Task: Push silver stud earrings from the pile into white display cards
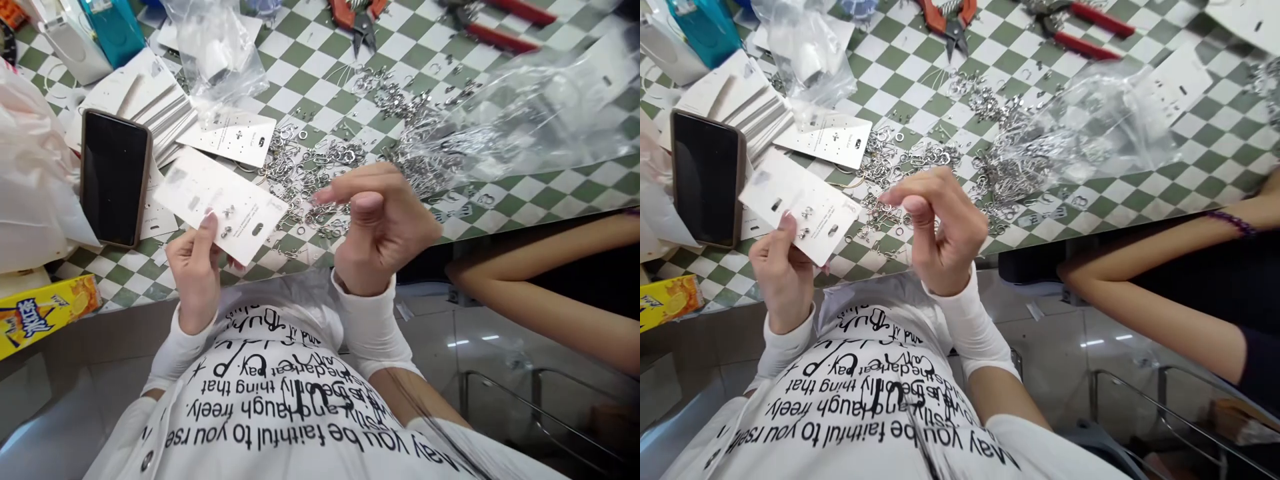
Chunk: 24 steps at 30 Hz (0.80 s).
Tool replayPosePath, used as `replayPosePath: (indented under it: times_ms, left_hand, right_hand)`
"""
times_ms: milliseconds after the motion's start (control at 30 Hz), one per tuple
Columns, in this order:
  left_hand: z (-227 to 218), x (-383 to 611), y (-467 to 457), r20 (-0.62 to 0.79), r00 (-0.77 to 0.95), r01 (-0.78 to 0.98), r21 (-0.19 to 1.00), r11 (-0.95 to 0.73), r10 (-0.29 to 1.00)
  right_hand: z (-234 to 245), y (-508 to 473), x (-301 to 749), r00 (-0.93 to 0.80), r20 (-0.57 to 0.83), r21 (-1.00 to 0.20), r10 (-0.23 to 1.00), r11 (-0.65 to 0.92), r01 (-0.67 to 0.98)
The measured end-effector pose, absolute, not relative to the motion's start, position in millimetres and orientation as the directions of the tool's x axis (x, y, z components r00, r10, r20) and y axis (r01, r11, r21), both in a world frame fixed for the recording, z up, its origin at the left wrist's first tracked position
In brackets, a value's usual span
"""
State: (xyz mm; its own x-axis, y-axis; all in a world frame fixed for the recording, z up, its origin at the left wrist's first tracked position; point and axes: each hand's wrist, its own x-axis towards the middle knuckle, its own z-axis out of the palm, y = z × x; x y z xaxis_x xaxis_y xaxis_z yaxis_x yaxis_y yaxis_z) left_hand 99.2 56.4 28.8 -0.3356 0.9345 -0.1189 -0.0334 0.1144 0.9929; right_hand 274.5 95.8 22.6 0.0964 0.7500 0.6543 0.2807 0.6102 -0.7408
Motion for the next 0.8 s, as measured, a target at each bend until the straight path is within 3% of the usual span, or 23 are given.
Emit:
replayPosePath:
  times_ms: [67,133,233,333,400,467,600,800]
  left_hand:
    - [39,95,58,-0.300,-0.124,-0.223,0.937,0.268,0.946]
    - [48,92,61,-0.378,0.095,-0.297,0.872,0.389,0.921]
    - [60,90,64,-0.364,0.255,-0.193,0.889,0.416,0.896]
    - [62,91,65,-0.119,0.034,-0.037,0.992,0.120,0.992]
    - [59,94,69,0.131,-0.201,0.079,0.990,-0.117,0.971]
    - [53,97,74,0.264,-0.292,0.157,0.961,-0.226,0.920]
    - [44,103,83,0.267,-0.179,0.151,0.958,-0.242,0.947]
    - [45,114,86,0.232,-0.122,0.123,0.968,-0.218,0.965]
  right_hand:
    - [23,105,283,-0.110,0.689,-0.666,0.716,0.686,0.294]
    - [22,110,286,-0.268,0.674,-0.632,0.689,0.725,0.275]
    - [22,110,285,-0.212,0.666,-0.646,0.716,0.694,0.317]
    - [29,104,284,-0.033,0.614,-0.755,0.788,0.599,0.266]
    - [35,101,285,0.004,0.502,-0.852,0.865,0.493,0.177]
    - [40,98,286,-0.008,0.366,-0.927,0.931,0.365,0.091]
    - [43,93,287,-0.050,0.219,-0.975,0.974,0.217,-0.036]
    - [40,87,286,-0.073,0.119,-0.992,0.990,0.116,-0.038]
